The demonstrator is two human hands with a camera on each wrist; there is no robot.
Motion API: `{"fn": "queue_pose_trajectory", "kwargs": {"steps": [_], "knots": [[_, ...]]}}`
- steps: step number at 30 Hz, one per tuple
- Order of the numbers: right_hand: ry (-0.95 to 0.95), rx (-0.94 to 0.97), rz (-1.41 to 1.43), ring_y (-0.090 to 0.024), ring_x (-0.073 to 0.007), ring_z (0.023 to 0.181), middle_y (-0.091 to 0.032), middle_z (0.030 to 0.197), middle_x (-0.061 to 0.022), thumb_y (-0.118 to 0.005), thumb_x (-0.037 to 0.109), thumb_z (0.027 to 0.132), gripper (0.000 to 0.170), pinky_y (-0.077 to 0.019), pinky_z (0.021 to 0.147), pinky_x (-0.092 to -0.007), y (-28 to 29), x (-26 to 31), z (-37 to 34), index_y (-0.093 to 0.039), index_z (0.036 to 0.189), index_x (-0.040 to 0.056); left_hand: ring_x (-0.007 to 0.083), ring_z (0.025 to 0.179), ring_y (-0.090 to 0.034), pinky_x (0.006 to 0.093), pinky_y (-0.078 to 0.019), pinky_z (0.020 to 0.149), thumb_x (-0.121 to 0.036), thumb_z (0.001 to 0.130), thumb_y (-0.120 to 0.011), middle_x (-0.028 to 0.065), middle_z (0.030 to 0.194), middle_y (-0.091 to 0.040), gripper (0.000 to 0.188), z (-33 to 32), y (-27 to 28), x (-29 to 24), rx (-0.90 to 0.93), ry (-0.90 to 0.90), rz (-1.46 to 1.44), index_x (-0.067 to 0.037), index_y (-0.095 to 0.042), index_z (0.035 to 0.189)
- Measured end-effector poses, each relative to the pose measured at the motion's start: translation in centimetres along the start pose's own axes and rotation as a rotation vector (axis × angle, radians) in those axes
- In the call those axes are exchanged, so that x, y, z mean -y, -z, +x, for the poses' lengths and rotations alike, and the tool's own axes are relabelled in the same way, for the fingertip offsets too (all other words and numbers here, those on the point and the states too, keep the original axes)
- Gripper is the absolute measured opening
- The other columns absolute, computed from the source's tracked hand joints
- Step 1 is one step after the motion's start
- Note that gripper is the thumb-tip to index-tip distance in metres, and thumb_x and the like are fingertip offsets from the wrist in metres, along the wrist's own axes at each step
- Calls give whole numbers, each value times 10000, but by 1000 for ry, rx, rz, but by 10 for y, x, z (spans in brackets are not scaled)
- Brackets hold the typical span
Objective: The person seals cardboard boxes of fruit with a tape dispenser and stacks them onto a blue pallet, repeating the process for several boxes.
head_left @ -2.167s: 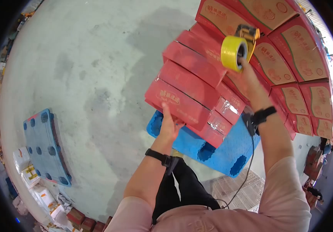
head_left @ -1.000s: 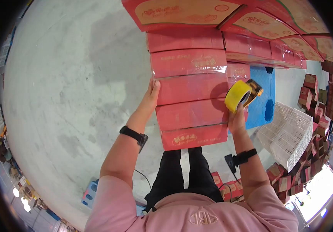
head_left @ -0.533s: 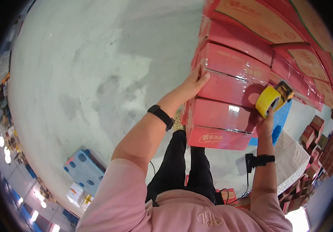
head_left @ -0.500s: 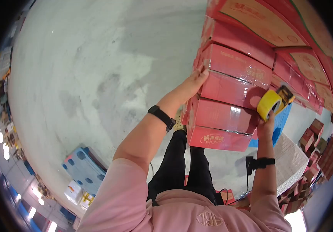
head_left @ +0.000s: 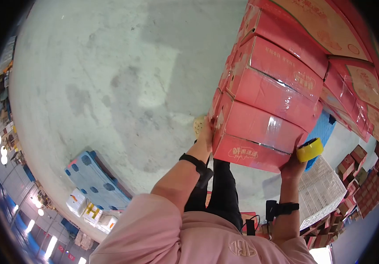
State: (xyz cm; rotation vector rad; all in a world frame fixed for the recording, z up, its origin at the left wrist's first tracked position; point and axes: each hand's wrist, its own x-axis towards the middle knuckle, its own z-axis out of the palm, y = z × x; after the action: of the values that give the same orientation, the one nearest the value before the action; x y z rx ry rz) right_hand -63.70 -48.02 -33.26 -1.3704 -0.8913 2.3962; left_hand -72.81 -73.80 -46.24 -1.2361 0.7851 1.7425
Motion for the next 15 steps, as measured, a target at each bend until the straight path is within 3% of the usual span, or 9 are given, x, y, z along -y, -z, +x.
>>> {"fn": "queue_pose_trajectory", "kwargs": {"steps": [2, 3, 5, 7, 8, 9, 11, 13, 15], "knots": [[25, -9, 8, -403, -283, 1279, -434, 1383, -115, -463, 320, 889, 557, -328, 1056, -416, -8, -6, 4, -384, 1363, 38, 219, 1052, -580, 387, -506, 846, -471, 940, -447, 111, 1164, -597, 472, 25, 24, 8, 189, -3, -326, -100, -533, 1221], [47, -26, 60, -407, -278, 1276, -444, 1374, -111, -483, 279, 878, 542, -331, 1055, -420, -5, -8, 6, -394, 1358, 45, 219, 1052, -580, 387, -506, 846, -471, 940, -447, 111, 1164, -597, 472, 36, 31, 8, 188, 7, -314, -100, -533, 1221], [7, -18, 104, -414, -257, 1272, -482, 1335, -99, -521, 240, 857, 505, -338, 1049, -427, 17, -8, 7, -443, 1320, 54, 229, 1043, -585, 408, -508, 866, -358, 957, -466, 123, 1164, -596, 387, 47, 45, 8, 238, -33, 15, -63, -543, 1195], [-38, -28, 115, -437, -248, 1252, -513, 1295, -100, -524, 253, 857, 447, -349, 1040, -417, 29, -9, 9, -493, 1260, 60, 259, 1004, -599, 415, -517, 853, -411, 952, -465, 130, 1134, -598, 444, 18, 23, -10, 150, 78, 66, -57, -526, 1213], [52, -85, 155, -471, -245, 1206, -551, 1222, -90, -515, 289, 869, 422, -346, 1040, -397, 52, -18, 17, -494, 1225, 63, 254, 979, -609, 417, -533, 817, -422, 934, -499, 131, 1093, -614, 457, 25, 36, -14, 82, 103, 91, -66, -512, 1220], [48, -94, 193, -498, -231, 1155, -578, 1138, -70, -497, 338, 889, 414, -338, 1042, -377, 46, -17, 11, -479, 1219, 90, 279, 1088, -555, 441, -485, 892, -449, 922, -510, 140, 1220, -548, 545, 44, 90, -11, 156, 61, 62, -74, -429, 1308], [25, -201, 94, -539, -242, 1131, -579, 1221, -80, -418, 415, 921, 459, -364, 1005, -397, 55, -16, 0, -506, 1240, 96, 306, 1203, -462, 477, -393, 983, -463, 921, -502, 132, 1345, -442, 628, -4, 68, -26, -120, -81, 342, -95, -317, 1395], [-84, -187, 82, -544, -223, 1127, -589, 1200, -73, -408, 411, 934, 440, -374, 992, -388, 61, -8, -15, -494, 1249, 117, 338, 1262, -386, 507, -312, 1025, -473, 921, -489, 121, 1428, -345, 689, -61, 54, -33, -113, 3, 700, -98, -234, 1440], [-123, -148, 28, -544, -216, 1127, -597, 1164, -78, -410, 346, 937, 422, -400, 970, -365, 71, 4, -42, -473, 1265, 88, 306, 1230, -438, 434, -353, 1008, -458, 923, -485, 128, 1386, -412, 650, -92, 58, -34, -183, -5, 965, -96, -286, 1425]]}}
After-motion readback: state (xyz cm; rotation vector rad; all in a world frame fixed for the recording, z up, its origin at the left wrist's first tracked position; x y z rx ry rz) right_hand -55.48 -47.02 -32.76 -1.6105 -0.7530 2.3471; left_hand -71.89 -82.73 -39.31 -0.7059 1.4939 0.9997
